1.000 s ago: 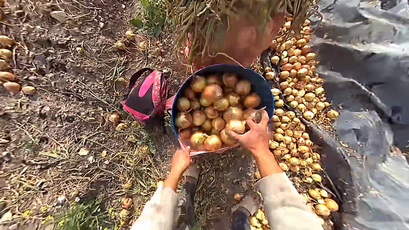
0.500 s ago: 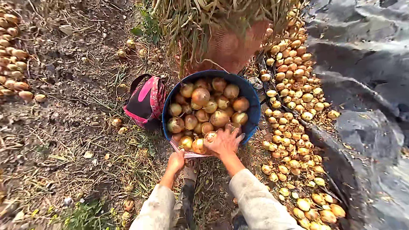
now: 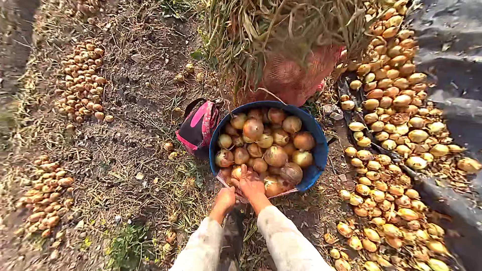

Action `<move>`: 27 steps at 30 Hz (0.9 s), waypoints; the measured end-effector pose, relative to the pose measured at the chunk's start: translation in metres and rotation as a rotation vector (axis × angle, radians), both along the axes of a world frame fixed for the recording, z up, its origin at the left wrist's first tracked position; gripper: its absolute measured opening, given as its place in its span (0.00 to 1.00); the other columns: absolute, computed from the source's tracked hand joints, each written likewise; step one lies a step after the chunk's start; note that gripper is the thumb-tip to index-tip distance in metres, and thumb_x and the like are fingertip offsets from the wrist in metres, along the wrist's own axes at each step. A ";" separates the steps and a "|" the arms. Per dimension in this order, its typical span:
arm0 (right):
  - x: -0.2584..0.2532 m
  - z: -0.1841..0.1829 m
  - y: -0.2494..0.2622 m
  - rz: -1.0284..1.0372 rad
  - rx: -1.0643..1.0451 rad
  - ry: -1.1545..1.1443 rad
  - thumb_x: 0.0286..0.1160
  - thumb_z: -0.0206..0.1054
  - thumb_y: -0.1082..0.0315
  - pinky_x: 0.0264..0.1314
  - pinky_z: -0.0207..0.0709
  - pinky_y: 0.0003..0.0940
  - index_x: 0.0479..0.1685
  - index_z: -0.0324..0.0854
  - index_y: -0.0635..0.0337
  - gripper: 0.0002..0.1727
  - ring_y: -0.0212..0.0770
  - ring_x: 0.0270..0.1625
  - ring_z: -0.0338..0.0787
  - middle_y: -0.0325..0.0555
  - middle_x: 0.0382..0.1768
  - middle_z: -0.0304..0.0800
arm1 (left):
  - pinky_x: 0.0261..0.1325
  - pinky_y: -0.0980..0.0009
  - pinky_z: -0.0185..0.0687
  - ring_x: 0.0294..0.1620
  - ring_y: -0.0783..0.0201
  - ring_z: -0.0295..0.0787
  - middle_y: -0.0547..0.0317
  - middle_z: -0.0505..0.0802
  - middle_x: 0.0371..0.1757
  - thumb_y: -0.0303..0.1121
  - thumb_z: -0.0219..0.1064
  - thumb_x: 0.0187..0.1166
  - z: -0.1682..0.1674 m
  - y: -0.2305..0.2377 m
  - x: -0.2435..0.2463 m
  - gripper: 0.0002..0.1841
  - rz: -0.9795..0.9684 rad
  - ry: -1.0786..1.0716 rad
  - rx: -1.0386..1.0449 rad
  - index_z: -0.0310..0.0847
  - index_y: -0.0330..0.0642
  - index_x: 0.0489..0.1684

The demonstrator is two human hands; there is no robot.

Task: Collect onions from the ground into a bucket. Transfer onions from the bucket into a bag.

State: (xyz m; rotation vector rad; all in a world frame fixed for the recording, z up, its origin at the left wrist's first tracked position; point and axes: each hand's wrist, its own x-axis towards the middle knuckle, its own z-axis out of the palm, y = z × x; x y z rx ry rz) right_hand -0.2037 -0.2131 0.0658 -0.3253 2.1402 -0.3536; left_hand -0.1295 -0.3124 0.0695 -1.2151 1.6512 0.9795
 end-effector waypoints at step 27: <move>-0.009 0.053 0.032 -0.776 -0.691 0.388 0.80 0.68 0.57 0.48 0.89 0.27 0.36 0.94 0.56 0.14 0.29 0.40 0.91 0.37 0.35 0.93 | 0.63 0.45 0.85 0.57 0.57 0.93 0.57 0.95 0.57 0.36 0.62 0.84 -0.002 -0.143 -0.102 0.19 -0.160 0.598 -0.220 0.83 0.53 0.73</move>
